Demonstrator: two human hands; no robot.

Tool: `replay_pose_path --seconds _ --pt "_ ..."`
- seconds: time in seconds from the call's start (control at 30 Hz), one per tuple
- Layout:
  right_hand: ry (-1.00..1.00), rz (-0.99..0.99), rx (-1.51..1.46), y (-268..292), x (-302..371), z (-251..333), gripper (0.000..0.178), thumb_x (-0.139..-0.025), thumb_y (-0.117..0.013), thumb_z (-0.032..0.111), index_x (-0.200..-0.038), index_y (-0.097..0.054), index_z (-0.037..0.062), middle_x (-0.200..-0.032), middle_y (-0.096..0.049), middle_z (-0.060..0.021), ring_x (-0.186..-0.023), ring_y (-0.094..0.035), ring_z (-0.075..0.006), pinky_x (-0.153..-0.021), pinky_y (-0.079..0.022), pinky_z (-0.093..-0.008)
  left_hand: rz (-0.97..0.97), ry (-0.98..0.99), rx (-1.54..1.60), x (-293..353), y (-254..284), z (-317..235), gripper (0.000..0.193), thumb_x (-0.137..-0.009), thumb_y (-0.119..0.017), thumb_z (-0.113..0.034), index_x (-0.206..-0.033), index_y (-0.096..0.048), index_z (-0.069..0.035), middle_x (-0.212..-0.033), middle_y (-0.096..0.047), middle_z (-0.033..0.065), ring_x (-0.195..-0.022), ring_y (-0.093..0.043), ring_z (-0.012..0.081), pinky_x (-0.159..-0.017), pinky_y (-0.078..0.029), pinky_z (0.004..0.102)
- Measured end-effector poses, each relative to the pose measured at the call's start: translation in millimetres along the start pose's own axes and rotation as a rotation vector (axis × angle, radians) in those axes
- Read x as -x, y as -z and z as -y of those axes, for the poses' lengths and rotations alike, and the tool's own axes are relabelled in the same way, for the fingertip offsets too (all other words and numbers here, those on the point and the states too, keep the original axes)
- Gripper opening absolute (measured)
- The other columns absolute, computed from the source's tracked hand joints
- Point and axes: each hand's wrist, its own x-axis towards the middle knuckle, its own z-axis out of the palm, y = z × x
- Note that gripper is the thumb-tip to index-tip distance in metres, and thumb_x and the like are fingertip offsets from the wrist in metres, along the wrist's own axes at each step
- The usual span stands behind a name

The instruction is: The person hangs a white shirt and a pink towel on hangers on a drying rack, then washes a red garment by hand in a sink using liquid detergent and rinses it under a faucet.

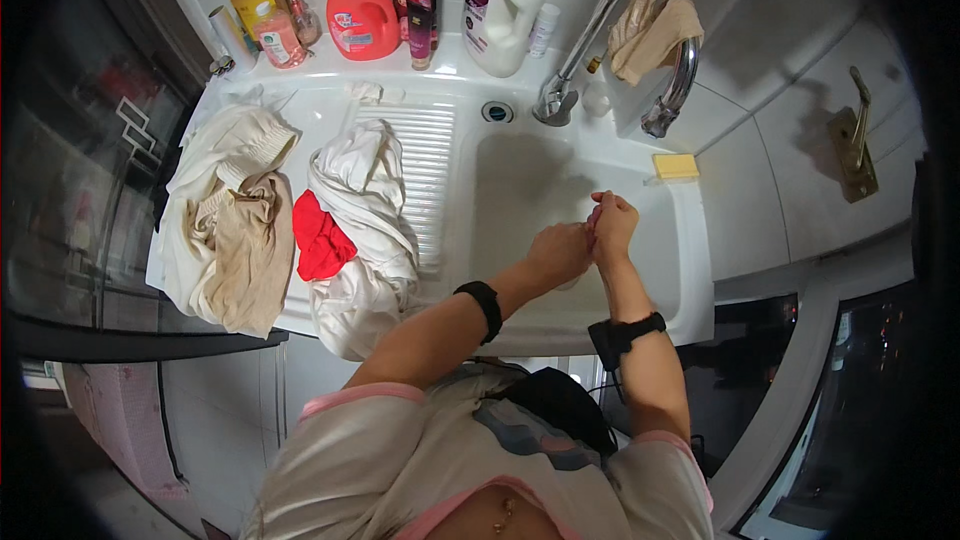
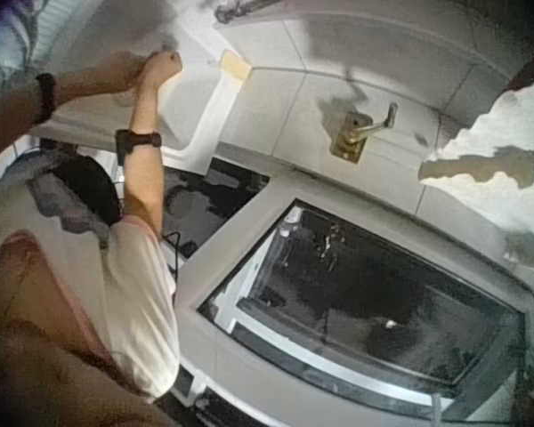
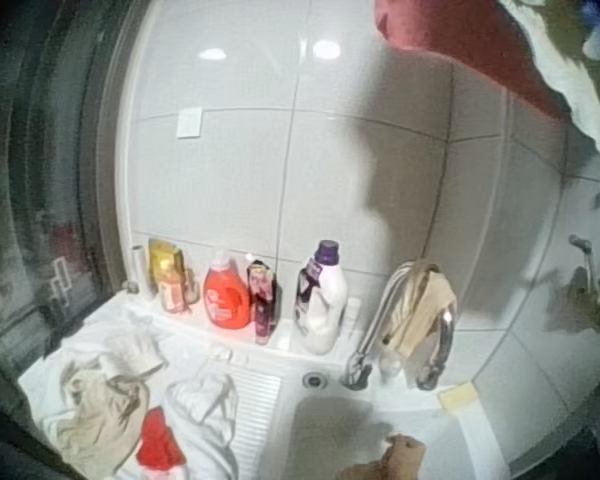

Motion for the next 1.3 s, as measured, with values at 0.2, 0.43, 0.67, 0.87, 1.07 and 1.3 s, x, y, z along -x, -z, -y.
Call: replay_pose_path --seconds 0.2,0.43,0.67,0.87,1.07,1.3 --pt "-0.113 0.003 -0.177 6.3 0.1 -22.9 0.014 -0.081 -0.048 0.013 -0.073 -0.051 0.0015 -0.051 -0.045 -0.0022 -0.039 -0.040 -0.0101 -0.036 -0.033 -0.0236 0.159 0.082 -0.083 1.5 -8.6 11.9 0.017 -0.068 -0.053 -0.019 -0.072 -0.056 -0.003 -0.073 -0.059 0.0156 -0.065 -0.058 0.0322 -0.054 -0.045 0.0396" --pt "0.681 0.064 0.574 -6.5 10.8 39.3 0.027 -0.079 -0.054 0.014 -0.101 -0.049 -0.0002 -0.091 -0.053 -0.0059 -0.083 -0.050 -0.0152 -0.069 -0.038 -0.0262 0.097 0.254 0.105 -30.2 65.1 24.8 0.034 -0.057 -0.064 -0.032 -0.080 -0.059 -0.008 -0.076 -0.060 0.0150 -0.073 -0.057 0.0311 -0.065 -0.046 0.0381" --pt "0.353 0.260 1.664 62.5 -10.2 48.4 0.043 -0.069 -0.059 0.031 -0.100 -0.052 0.0019 -0.101 -0.053 -0.0148 -0.103 -0.045 -0.0310 -0.089 -0.024 -0.0554 -0.369 -0.202 -0.117 -37.7 134.6 58.3 0.025 -0.065 -0.049 -0.004 -0.081 -0.060 -0.020 -0.079 -0.060 0.0039 -0.076 -0.057 0.0234 -0.063 -0.045 0.0336" --pt "0.690 -0.250 0.264 119.8 -55.3 168.1 0.029 -0.079 -0.051 0.034 -0.079 -0.055 0.0057 -0.081 -0.059 -0.0105 -0.083 -0.054 -0.0218 -0.068 -0.041 -0.0376 -0.102 0.779 -0.292 -11.4 120.8 122.3 0.084 -0.050 -0.072 -0.035 -0.115 -0.031 -0.001 -0.125 -0.028 0.0186 -0.117 -0.028 0.0327 -0.092 -0.029 0.0445" --pt "0.319 -0.119 -0.669 158.8 -42.3 275.9 0.040 -0.082 -0.046 0.039 -0.091 -0.044 0.0005 -0.097 -0.051 -0.0171 -0.089 -0.051 -0.0281 -0.071 -0.043 -0.0426 -0.349 0.574 -0.363 -14.9 141.6 70.1 0.098 -0.042 -0.077 -0.034 -0.121 -0.030 0.000 -0.129 -0.022 0.0187 -0.119 -0.022 0.0329 -0.090 -0.024 0.0546" --pt "0.383 0.060 -1.017 98.5 -81.9 327.8 0.042 -0.083 -0.043 0.039 -0.080 -0.044 -0.0032 -0.083 -0.050 -0.0200 -0.079 -0.051 -0.0359 -0.076 -0.043 -0.0478 -0.511 0.347 -0.267 -9.1 152.5 30.5 0.075 -0.055 -0.071 -0.024 -0.117 -0.036 0.000 -0.128 -0.020 0.0201 -0.114 -0.026 0.0350 -0.088 -0.026 0.0482"
